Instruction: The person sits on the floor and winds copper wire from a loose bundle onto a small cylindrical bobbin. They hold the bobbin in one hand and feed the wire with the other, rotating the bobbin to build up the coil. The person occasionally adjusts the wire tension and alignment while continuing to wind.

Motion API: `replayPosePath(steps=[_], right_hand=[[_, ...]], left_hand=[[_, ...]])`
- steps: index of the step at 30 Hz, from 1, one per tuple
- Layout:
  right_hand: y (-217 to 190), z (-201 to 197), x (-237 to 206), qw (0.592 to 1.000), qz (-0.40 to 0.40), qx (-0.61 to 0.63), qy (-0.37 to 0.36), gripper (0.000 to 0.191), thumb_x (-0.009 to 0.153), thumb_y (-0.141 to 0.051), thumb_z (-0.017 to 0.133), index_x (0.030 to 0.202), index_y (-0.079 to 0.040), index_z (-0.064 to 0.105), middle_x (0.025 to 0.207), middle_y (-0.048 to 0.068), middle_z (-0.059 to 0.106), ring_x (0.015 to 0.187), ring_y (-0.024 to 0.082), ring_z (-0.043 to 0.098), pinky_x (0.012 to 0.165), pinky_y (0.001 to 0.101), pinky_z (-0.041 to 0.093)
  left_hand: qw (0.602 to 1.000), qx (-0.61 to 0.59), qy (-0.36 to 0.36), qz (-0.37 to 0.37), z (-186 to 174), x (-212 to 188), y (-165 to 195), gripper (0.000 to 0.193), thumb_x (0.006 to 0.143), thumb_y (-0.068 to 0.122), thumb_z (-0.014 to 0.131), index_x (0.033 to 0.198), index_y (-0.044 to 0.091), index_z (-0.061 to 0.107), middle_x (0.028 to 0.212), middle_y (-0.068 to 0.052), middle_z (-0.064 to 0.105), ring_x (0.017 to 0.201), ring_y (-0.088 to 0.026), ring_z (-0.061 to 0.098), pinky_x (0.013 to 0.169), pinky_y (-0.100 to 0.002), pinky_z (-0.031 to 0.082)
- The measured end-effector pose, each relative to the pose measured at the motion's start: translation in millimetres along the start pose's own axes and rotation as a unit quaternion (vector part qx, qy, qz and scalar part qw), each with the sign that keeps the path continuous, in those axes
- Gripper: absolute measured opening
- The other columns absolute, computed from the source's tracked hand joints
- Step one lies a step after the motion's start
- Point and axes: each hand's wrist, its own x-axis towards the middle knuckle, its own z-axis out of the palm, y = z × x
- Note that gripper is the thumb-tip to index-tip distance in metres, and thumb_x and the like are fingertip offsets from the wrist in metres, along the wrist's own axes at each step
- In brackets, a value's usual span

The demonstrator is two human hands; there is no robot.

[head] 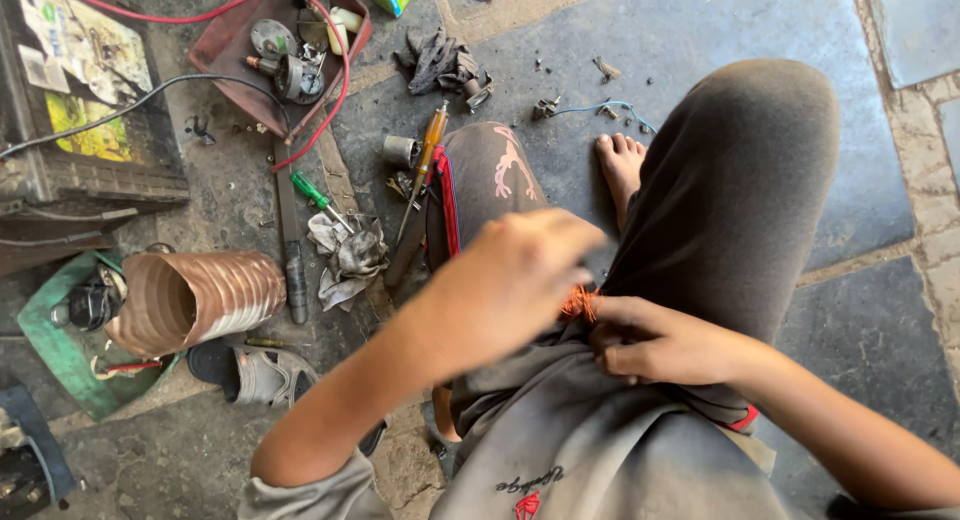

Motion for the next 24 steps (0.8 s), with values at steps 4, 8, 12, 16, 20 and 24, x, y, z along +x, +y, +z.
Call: replayPosePath(steps=[4, 8, 12, 16, 20, 24], right_hand=[[11.8, -1.4, 22.9, 0.991, -0.013, -0.077, 0.107, 0.025, 0.096, -0.01, 0.067, 0.112, 0.009, 0.068, 0.085, 0.006, 0.066, 0.074, 0.013, 0.062, 0.062, 0.0275, 0.052], [8.5, -5.6, 24.2, 0.898, -0.357, -0.218, 0.135, 0.045, 0.083, -0.009, 0.072, 0.125, 0.001, 0.06, 0.112, 0.016, 0.066, 0.108, 0.027, 0.06, 0.09, 0.0393, 0.046], [-12.4, -9.2, -0.8, 0.967, -0.233, 0.103, -0.019, 0.051, 0.078, -0.008, 0.077, 0.122, 0.011, 0.06, 0.094, 0.015, 0.072, 0.087, 0.023, 0.072, 0.078, 0.0386, 0.059], [-31.4, -0.8, -12.3, 0.884, -0.26, 0.319, -0.221, 0.078, 0.08, -0.008, 0.071, 0.147, 0.013, 0.037, 0.068, 0.002, 0.057, 0.056, 0.01, 0.054, 0.08, 0.0509, 0.062], [-42.2, -1.2, -3.1, 0.819, -0.237, 0.382, -0.358, 0.069, 0.084, -0.006, 0.065, 0.144, 0.017, 0.038, 0.058, 0.002, 0.049, 0.043, 0.011, 0.041, 0.046, 0.0269, 0.037], [-43.8, -15.6, 5.6, 0.822, -0.212, 0.4, -0.344, 0.07, 0.085, -0.006, 0.065, 0.145, 0.018, 0.036, 0.056, 0.001, 0.047, 0.041, 0.011, 0.038, 0.04, 0.028, 0.031]], left_hand=[[0.997, 0.028, 0.033, 0.057, 9.8, -16.1, 26.8, 0.033, 0.088, 0.002, 0.065, 0.12, 0.001, 0.061, 0.112, -0.018, 0.065, 0.099, -0.036, 0.07, 0.089, -0.042, 0.057], [0.994, 0.009, 0.076, 0.075, 29.1, -28.5, 34.4, 0.039, 0.094, -0.004, 0.066, 0.132, 0.001, 0.058, 0.121, -0.02, 0.064, 0.094, -0.034, 0.07, 0.082, -0.041, 0.058], [0.948, -0.271, 0.148, 0.073, 53.2, -46.4, 27.2, 0.035, 0.1, -0.008, 0.061, 0.131, 0.004, 0.053, 0.14, -0.024, 0.059, 0.097, -0.029, 0.073, 0.082, -0.037, 0.062], [0.72, -0.683, 0.122, 0.026, 93.7, -60.3, 21.4, 0.018, 0.107, -0.001, 0.06, 0.118, 0.01, 0.051, 0.13, -0.02, 0.066, 0.084, -0.025, 0.071, 0.07, -0.035, 0.061], [0.431, -0.895, 0.097, 0.059, 126.3, -57.7, 1.4, 0.025, 0.098, -0.005, 0.068, 0.109, 0.007, 0.05, 0.106, -0.022, 0.072, 0.073, -0.029, 0.071, 0.056, -0.034, 0.056], [0.318, -0.944, 0.092, 0.016, 130.1, -53.8, -21.0, 0.029, 0.096, -0.009, 0.066, 0.112, 0.007, 0.049, 0.108, -0.024, 0.072, 0.069, -0.025, 0.069, 0.053, -0.027, 0.053]])
